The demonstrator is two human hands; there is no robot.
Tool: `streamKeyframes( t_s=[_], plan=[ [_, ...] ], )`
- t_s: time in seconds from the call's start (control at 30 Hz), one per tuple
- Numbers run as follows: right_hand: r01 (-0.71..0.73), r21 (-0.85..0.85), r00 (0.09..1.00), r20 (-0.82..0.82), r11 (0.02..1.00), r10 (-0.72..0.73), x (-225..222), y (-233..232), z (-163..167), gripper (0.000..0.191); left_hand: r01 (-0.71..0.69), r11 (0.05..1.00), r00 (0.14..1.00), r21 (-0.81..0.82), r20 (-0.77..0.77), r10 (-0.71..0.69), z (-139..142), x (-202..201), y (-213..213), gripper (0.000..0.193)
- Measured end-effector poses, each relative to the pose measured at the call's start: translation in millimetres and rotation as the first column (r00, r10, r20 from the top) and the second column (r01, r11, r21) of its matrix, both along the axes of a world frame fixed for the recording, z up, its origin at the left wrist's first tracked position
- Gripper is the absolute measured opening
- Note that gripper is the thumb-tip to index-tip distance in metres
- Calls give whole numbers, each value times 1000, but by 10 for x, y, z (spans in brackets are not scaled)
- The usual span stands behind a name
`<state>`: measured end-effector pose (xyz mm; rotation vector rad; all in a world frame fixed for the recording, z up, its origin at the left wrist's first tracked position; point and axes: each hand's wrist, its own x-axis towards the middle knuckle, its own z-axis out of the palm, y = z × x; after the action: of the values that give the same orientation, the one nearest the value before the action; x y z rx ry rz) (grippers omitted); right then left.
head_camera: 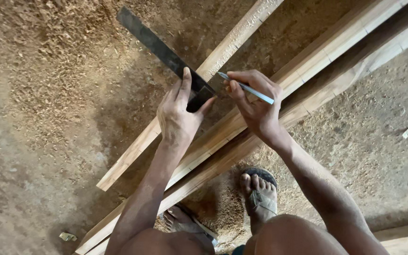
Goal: The person kneels on a dusty floor among wooden strips, holding an L-shaped square against each strip and drawing pencil marks along its edge. They reposition the square repeatedly to mark multiple strips one after another.
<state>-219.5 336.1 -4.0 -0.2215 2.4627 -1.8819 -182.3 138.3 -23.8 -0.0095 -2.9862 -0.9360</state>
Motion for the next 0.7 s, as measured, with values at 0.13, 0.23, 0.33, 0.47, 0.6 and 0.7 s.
streamKeyframes(
  t_s=[0.13,0.23,0.33,0.47,0.6,0.7],
  plan=[
    [7,21,999,39,1000,-8,-11,19,0,14,9,1000,1000,5,-11,-9,-6,-65,61,97],
    [0,51,999,33,999,-2,-31,18,9,13,15,1000,1000,9,-4,-15,8,-106,97,97],
    [9,54,999,34,998,-11,-44,15,4,12,24,1000,1000,-18,2,-24,24,-140,124,97],
    [12,38,998,55,999,-14,-45,26,-23,11,20,1000,1000,-7,20,-20,46,-147,148,96],
    [16,29,997,71,999,-18,-39,32,-27,11,15,1000,1000,-3,20,-15,46,-145,160,96],
    [12,27,997,76,1000,-14,-54,25,7,12,16,1000,1000,-6,14,-16,43,-147,162,97]
  ],
)
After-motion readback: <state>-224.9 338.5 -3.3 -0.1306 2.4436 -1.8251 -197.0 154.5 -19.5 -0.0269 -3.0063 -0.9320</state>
